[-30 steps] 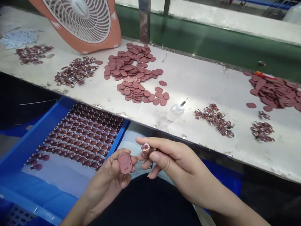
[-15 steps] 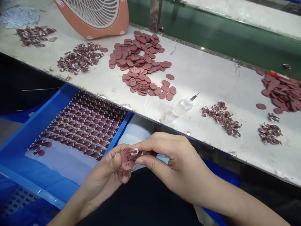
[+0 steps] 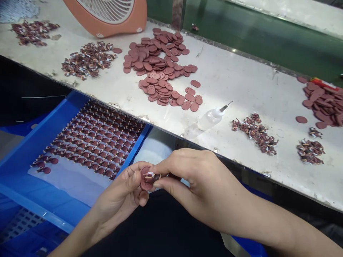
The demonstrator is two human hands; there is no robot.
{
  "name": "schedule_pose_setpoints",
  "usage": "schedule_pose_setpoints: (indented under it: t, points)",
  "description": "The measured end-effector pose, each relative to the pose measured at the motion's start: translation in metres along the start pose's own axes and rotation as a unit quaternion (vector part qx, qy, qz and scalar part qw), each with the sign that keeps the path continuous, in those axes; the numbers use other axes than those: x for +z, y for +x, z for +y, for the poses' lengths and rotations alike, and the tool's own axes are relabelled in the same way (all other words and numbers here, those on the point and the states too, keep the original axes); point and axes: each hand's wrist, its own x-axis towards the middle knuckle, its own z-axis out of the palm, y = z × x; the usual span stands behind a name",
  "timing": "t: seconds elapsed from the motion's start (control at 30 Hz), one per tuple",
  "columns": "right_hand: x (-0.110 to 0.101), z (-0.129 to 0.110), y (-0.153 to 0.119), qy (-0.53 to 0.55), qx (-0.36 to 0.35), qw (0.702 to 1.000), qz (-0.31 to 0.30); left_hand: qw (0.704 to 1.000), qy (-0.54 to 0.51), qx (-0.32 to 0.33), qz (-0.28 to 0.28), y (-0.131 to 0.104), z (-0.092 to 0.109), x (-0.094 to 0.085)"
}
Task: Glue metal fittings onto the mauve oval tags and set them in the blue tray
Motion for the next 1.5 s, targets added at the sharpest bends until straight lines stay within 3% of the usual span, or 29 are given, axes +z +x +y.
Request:
schedule_pose_setpoints:
  t: [0.67, 1.03, 1.4, 1.5]
  points:
    - [-0.001, 0.004, 0.005, -0.039, -0.039, 0.997, -0.054, 0.999, -0.019, -0.023, 0.032, 0.001, -0.003, -0.001]
    - [0.001, 0.004, 0.007, -0.065, -0.066, 0.994, -0.053, 0.998, -0.038, -0.018, 0.048, 0.002, -0.006, 0.001]
    - [-0.011, -0.010, -0.008, -0.115, -0.078, 0.986, -0.097, 1.000, -0.008, 0.017, 0.016, -0.006, -0.001, 0.013]
    - [-0.011, -0.011, -0.008, -0.119, -0.078, 0.986, -0.083, 1.000, -0.011, 0.020, 0.013, -0.005, -0.001, 0.013]
